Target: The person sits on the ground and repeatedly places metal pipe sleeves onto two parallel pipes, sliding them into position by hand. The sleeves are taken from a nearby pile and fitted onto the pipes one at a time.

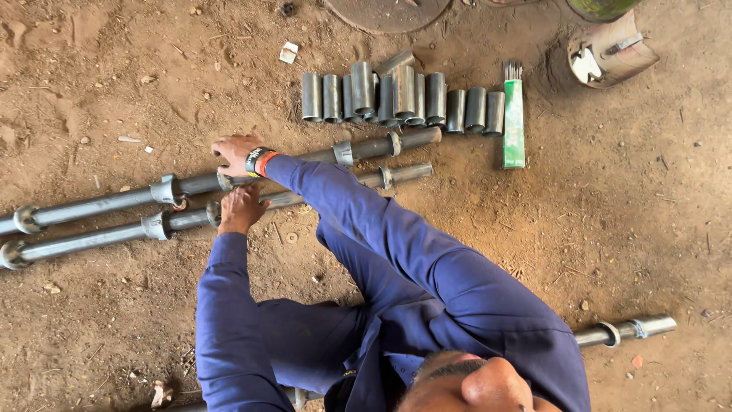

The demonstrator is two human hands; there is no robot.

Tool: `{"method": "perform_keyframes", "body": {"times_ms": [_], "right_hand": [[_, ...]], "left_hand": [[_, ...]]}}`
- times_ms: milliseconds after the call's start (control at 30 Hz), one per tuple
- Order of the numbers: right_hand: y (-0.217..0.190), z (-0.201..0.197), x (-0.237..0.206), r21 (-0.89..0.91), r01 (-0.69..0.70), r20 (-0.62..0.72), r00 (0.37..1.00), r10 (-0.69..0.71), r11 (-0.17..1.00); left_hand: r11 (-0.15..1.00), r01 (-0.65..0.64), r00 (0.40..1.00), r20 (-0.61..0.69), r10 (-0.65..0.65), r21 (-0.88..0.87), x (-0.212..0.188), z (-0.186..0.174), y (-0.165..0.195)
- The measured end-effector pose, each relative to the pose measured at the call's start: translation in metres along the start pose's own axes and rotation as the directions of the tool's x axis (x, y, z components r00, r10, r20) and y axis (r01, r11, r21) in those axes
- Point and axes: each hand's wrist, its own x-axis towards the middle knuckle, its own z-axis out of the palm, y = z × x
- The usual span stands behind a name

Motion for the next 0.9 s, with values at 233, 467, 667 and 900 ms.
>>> {"method": "perform_keyframes", "body": {"times_ms": [233,467,667,900], "right_hand": [[-0.006,-0.002,0.003,-0.042,-0.057,0.153,0.986,0.063,0.997],[-0.003,0.004,0.005,-0.048,-0.033,0.144,0.989,0.040,0.998],[-0.004,0.003,0.005,-0.038,0.065,0.083,0.995,-0.062,0.997],[-0.003,0.008,0.006,-0.100,-0.043,0.196,0.979,0.062,0.994]], "left_hand": [[0.992,0.064,0.986,0.146,-0.079,0.106,0.004,-0.001,0.001],[0.997,0.077,0.984,0.162,-0.076,0.001,0.005,0.000,-0.002],[0.998,0.061,0.990,0.129,-0.058,-0.020,0.006,-0.002,0.000],[1.000,0.017,0.999,0.050,-0.018,0.010,0.006,0.001,-0.002]]}}
